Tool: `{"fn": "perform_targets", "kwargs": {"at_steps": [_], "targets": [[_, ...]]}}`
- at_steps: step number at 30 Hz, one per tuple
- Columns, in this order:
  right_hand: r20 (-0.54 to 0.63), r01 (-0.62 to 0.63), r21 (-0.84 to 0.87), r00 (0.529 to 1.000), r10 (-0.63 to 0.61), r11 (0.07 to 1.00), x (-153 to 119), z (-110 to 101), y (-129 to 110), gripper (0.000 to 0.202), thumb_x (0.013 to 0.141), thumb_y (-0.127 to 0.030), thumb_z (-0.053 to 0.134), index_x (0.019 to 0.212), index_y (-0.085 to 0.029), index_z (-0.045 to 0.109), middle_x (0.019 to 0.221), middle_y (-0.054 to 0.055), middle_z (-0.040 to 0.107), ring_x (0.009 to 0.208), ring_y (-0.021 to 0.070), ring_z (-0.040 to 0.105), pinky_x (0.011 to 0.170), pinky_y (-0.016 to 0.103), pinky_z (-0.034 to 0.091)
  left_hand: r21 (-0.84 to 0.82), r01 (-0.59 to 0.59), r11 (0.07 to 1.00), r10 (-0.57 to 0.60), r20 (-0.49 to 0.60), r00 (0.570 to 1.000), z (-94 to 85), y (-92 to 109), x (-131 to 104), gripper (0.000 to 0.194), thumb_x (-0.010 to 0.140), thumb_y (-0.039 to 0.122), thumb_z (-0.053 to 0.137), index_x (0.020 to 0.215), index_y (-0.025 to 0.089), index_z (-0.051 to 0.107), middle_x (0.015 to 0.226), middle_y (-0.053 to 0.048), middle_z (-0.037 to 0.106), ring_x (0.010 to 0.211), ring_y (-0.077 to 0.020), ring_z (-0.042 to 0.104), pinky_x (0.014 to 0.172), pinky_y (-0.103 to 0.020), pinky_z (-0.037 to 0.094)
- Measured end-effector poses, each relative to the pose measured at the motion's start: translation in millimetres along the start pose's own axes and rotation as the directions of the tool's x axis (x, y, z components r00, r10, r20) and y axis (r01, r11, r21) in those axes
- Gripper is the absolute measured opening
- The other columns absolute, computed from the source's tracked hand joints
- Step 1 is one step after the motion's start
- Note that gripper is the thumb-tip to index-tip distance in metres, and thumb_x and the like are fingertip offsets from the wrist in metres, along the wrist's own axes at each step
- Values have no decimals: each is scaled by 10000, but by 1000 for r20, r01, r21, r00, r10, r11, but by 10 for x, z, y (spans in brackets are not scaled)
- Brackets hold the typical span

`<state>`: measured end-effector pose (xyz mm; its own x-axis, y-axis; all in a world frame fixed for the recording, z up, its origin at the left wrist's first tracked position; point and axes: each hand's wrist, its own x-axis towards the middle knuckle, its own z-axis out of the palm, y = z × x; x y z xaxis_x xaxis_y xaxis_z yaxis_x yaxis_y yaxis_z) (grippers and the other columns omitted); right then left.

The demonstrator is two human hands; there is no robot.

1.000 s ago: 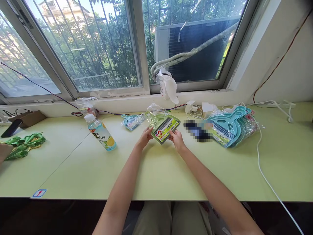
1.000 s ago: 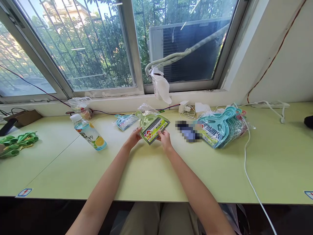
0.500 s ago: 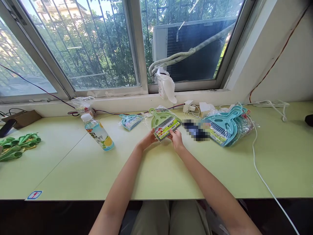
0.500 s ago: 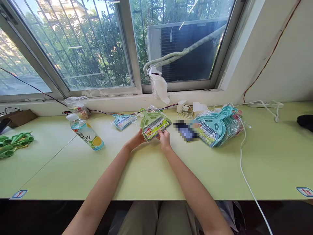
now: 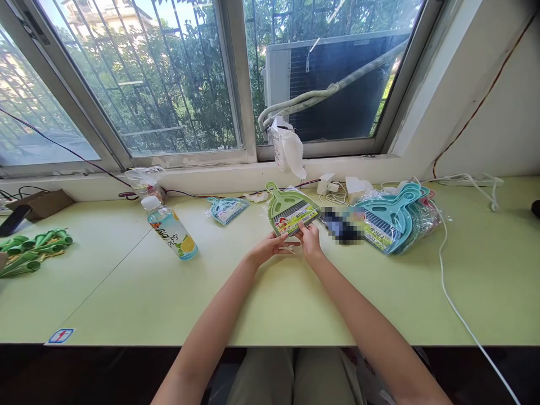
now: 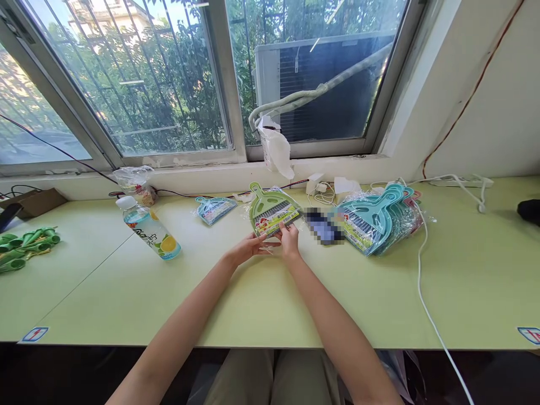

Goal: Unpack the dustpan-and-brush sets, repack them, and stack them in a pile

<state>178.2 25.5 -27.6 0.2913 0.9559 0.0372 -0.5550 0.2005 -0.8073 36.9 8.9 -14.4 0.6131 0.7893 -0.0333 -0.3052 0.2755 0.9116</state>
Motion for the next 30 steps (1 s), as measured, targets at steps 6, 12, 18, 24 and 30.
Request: {"fn": "perform_targets", "kwargs": {"at_steps": [6, 12, 18, 24, 30], "targets": [[12, -32, -22, 999, 32, 999, -28, 39, -35, 153, 723, -240, 653, 835, -193, 561, 829, 26, 701, 802, 188, 685, 752, 356, 583, -58, -205, 977, 180, -295, 938, -92, 26, 130, 367, 809, 384, 630, 1091, 159, 566, 1119, -98, 653, 966, -190, 642, 797, -298, 533], [30, -14, -47, 999, 15, 999, -44, 39, -14, 192, 714, -278, 655, 861, -189, 569, 856, 28, 696, 839, 191, 675, 754, 357, 581, -13, -358, 934, 313, -453, 835, 44, -23, 186, 412, 761, 291, 685, 1125, 200, 515, 1095, -42, 651, 935, -152, 636, 808, -266, 519], [12, 8, -58, 1000, -8, 998, -29, 10, -24, 191, 715, -272, 644, 870, -183, 576, 882, 28, 693, 804, 177, 670, 754, 347, 577, -6, -209, 978, 195, -341, 920, 84, -49, 113, 417, 768, 293, 684, 1126, 195, 495, 1169, -64, 616, 949, -163, 631, 861, -357, 530], [17, 5, -79, 1000, -4, 997, -43, 28, -24, 173, 713, -261, 639, 853, -186, 571, 848, 22, 697, 753, 165, 674, 694, 309, 579, 33, -131, 991, 135, -311, 941, 4, 2, 92, 349, 780, 277, 673, 1074, 161, 523, 1082, -100, 656, 896, -195, 664, 803, -371, 562], [12, -54, -50, 998, 54, 997, -21, 22, 3, 118, 715, -210, 625, 813, -195, 562, 781, 3, 704, 711, 158, 682, 680, 301, 585, 92, -105, 990, 125, -249, 960, -56, -14, 97, 399, 782, 289, 665, 1116, 174, 480, 1006, -104, 681, 784, -227, 699, 676, -354, 583]]}}
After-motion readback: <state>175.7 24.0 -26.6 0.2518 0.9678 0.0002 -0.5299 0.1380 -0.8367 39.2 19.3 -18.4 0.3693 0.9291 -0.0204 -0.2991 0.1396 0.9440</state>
